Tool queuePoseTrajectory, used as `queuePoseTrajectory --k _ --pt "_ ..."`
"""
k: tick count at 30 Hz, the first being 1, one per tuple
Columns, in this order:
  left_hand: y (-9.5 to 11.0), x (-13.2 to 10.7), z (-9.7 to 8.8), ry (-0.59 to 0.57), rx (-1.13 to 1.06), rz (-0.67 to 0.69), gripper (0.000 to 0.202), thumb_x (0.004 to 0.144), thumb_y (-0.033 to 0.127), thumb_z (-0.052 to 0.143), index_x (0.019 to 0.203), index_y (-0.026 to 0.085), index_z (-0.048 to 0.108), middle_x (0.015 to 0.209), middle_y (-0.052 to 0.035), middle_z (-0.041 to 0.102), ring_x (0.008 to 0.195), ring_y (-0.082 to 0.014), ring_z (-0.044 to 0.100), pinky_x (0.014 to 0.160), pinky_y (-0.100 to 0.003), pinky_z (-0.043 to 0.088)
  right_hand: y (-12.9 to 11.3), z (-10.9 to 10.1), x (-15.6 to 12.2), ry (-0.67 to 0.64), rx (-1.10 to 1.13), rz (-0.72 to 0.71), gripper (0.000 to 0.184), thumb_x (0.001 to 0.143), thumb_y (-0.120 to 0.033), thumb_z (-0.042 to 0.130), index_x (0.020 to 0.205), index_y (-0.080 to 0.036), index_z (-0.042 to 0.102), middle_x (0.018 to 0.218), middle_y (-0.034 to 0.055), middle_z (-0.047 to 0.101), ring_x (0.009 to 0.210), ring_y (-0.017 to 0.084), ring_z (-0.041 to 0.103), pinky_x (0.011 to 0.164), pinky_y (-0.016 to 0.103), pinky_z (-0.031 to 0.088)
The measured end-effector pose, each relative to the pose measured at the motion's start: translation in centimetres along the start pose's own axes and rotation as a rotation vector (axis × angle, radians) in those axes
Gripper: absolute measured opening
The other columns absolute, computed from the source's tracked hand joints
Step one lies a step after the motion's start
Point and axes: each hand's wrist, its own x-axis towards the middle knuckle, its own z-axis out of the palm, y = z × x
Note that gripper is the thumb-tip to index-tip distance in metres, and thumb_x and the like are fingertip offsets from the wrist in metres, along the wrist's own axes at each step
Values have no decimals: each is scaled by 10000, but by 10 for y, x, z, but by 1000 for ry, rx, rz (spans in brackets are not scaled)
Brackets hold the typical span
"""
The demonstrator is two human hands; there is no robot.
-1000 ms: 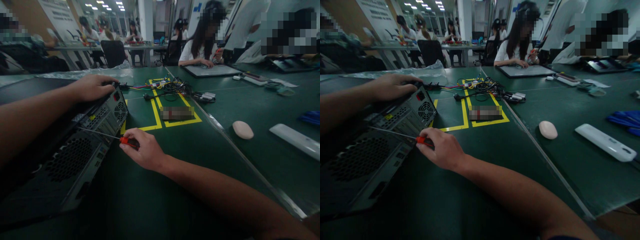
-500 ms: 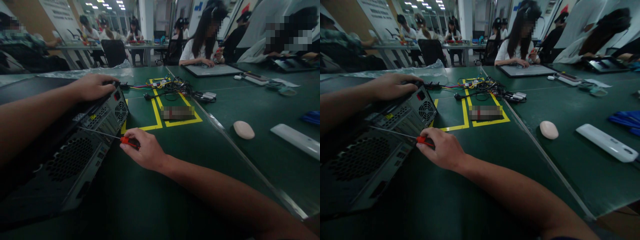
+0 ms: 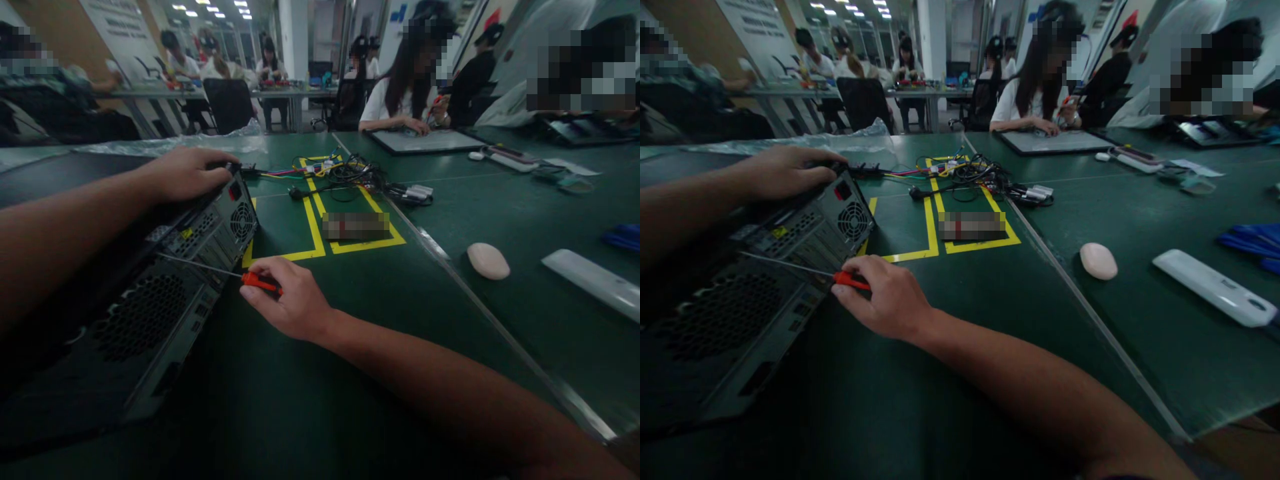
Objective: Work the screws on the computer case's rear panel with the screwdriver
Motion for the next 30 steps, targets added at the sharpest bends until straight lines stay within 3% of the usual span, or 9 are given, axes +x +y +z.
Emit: queuePoseTrajectory --k 10,16,23,30 --pt "-3 1 1 3 -13 12 691 938 521 403 1496 193 645 1387 -109 703 1290 -361 636 1130 -493 459 -1 -2 2 -22 5 -30 340 1102 -438 514 1114 -155 702 1001 72 720 920 182 677 854 318 516" --pt "1 0 0 -6 4 -6 707 933 507 395 1499 160 639 1400 -143 690 1313 -373 625 1141 -507 452 -2 -2 1 3 35 1 379 991 -456 678 1260 -195 618 1120 62 733 971 190 712 877 329 564" --pt "0 1 -1 -4 4 -9 714 922 507 398 1497 158 638 1387 -137 693 1291 -374 636 1127 -509 465 1 1 1 -19 4 -29 189 1011 -341 629 1150 -213 625 1087 49 719 941 181 705 842 326 577" --pt "-2 2 1 -6 8 0 745 912 530 379 1506 158 631 1414 -136 683 1306 -363 630 1140 -493 455 0 0 1 -40 7 -7 182 1013 -327 636 1152 -211 628 1093 54 713 944 180 699 843 329 576"
